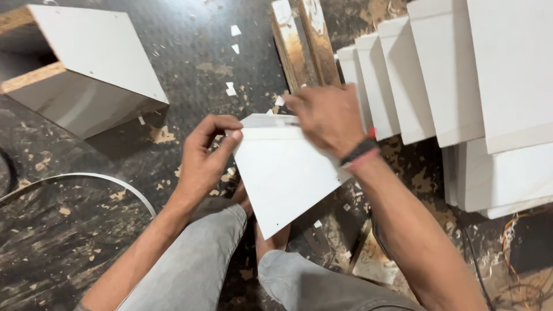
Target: The person sits on the floor and applies white edge banding tape to the edges of white furniture panels. They press the tape along a panel edge with a hand-held edge banding tool, then press and align the banding by hand, trim the excess, and set finished panels with a stack of completed pieces.
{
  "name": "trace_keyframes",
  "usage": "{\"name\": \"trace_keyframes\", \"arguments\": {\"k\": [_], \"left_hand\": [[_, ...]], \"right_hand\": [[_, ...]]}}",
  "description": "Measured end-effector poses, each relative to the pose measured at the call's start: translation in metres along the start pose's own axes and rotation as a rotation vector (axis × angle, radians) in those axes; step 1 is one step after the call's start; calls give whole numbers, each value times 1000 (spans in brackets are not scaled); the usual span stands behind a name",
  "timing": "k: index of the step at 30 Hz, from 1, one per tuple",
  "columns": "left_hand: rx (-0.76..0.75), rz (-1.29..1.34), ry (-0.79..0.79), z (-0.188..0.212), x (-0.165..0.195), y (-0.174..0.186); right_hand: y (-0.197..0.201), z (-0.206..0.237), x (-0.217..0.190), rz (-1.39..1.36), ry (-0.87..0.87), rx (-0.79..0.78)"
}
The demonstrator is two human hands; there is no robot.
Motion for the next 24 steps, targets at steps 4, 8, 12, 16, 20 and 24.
{"name": "trace_keyframes", "arguments": {"k": [4, 8, 12, 16, 20, 24], "left_hand": [[-29, -16, -3, 0, 11, 3], [-5, -396, -76, -1, 35, 15], [10, -779, -575, -11, 74, -24], [34, -854, -659, -54, 76, -86], [-340, -942, -73, -64, 37, -71], [-184, -1203, -238, -57, 40, -29]], "right_hand": [[1, 10, 32, -264, -165, -40], [-13, 4, 40, -321, -137, -64], [-6, 11, 28, -35, 222, 286], [-1, 15, 22, -53, 198, 293], [2, 10, 19, -94, 50, 204], [-1, 11, 21, -152, -62, 113]]}}
Point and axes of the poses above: each hand's wrist, its own z-axis away from the middle knuckle, its own y-axis out of the back of the hand, x = y × z, the point moved 4 cm from there along -z, towards the middle knuckle, and after that the axes turned 1 degree about -z, right-handed, at the moved point
